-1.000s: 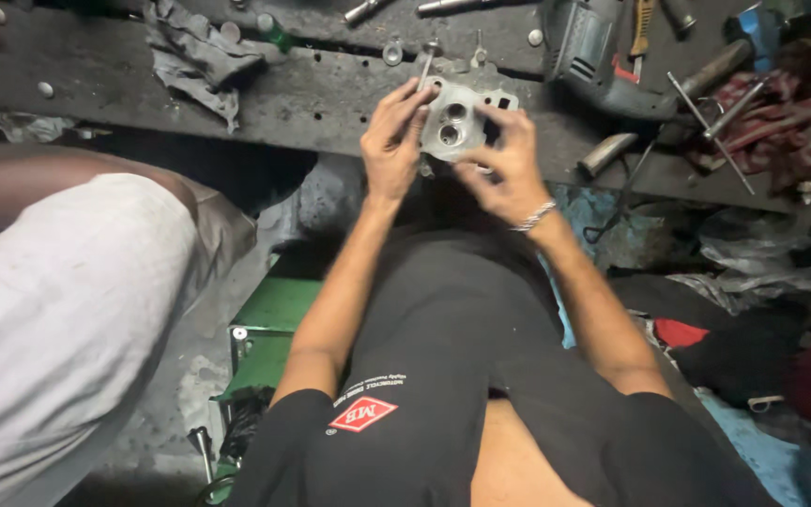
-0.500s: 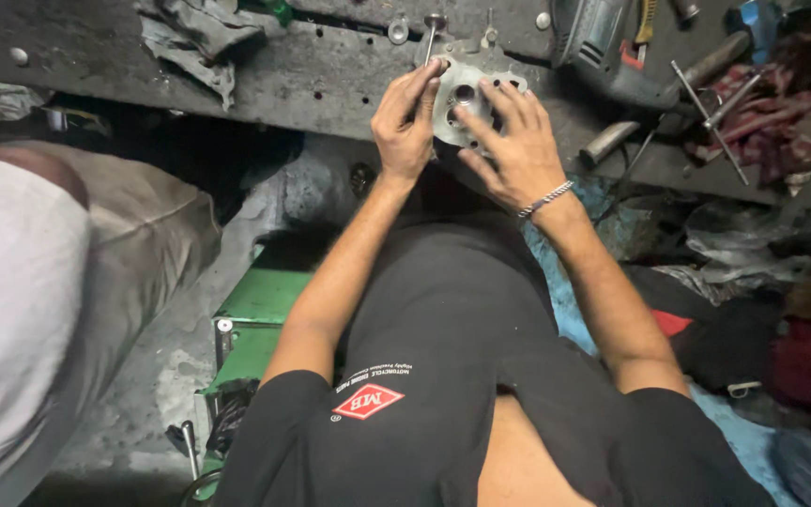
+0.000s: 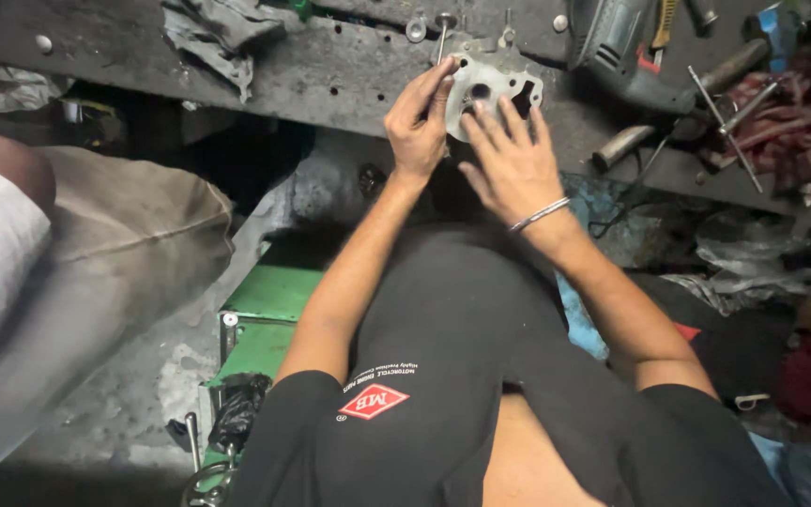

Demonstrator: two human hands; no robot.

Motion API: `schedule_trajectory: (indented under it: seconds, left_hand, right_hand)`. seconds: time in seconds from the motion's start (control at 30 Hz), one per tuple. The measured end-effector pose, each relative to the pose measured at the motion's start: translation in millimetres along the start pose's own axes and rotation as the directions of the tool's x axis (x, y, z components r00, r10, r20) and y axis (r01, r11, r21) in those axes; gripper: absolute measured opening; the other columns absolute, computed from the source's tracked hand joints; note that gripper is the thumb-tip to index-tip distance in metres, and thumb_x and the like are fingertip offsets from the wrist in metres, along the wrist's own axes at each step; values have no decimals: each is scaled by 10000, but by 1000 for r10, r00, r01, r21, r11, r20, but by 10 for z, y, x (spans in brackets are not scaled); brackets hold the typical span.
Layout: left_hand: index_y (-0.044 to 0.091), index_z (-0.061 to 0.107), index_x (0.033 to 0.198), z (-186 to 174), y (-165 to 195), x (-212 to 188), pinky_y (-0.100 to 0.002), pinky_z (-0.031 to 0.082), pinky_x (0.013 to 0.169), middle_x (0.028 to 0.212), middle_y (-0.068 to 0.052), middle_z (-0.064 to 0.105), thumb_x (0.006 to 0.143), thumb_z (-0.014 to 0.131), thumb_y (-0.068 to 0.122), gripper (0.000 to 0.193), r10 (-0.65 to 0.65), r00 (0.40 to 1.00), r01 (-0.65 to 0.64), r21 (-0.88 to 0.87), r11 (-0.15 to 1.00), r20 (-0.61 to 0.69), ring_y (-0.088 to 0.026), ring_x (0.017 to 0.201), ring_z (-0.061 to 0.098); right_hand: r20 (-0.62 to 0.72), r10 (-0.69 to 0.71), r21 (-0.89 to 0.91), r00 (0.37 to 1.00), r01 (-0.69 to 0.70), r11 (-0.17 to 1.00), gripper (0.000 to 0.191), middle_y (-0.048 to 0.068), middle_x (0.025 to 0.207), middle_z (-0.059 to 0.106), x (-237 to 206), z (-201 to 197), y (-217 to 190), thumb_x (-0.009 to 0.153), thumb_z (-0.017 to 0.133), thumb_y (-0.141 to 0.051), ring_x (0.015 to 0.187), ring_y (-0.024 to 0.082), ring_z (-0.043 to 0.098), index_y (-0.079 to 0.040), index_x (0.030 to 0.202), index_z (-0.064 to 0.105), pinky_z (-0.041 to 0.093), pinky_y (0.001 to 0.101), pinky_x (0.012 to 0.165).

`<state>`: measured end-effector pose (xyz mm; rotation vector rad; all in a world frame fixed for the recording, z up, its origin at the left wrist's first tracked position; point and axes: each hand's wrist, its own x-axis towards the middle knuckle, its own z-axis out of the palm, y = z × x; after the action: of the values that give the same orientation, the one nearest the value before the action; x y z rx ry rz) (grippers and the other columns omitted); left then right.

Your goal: The person uses a T-handle wrench to tighten bolts on a metallic engine cylinder head placed on a workbench. They repeatedly rotate the wrench, reposition the cylinder head, and adjust their grip while working in a cluttered workshop.

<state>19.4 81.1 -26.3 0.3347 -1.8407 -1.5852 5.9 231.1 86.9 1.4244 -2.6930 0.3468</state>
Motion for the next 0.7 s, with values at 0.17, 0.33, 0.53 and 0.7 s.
schedule_trajectory:
  seconds: [0.17,0.33,0.53,0.7]
  left_hand:
    - [113,748,1213,-79,219,76,-351,497,1042,1143,-31,782,965,754,55,255,45,998,-52,178,983,42,-214,1154,695]
    - [106,766,1147,-303,572,-57,-392,461,1061,1119,-26,778,903,752,-6,268,185,931,-199,13,980,315,-269,1210,627]
    - [61,699,1247,-398,625,-224,-374,537,1049,1149,-71,746,1040,634,89,219,-55,826,346,-426,836,561,-233,1159,677]
    - [85,560,1340,-437,556,-112,-294,514,760,1037,-41,667,1125,465,291,313,-299,409,824,-208,528,862,-130,832,616]
  right_hand:
    - [154,525,631,837,-492,600,304,98,1134,701,-41,68,-24,1015,736,-180,1034,202,710,-71,1274,622,575,323,932]
    - [124,517,972,847,-210,110,502,42,1248,668,-59,56,188,1076,642,-228,1103,105,644,-110,1517,432,538,259,976]
    - [-4,568,845,823,-301,442,328,44,1088,655,-165,23,148,1065,705,-125,981,133,638,-91,1389,671,538,282,864]
    - [-184,274,699,944,-71,712,418,102,1124,607,-196,-32,182,846,814,4,1021,225,613,-107,1243,745,536,323,859]
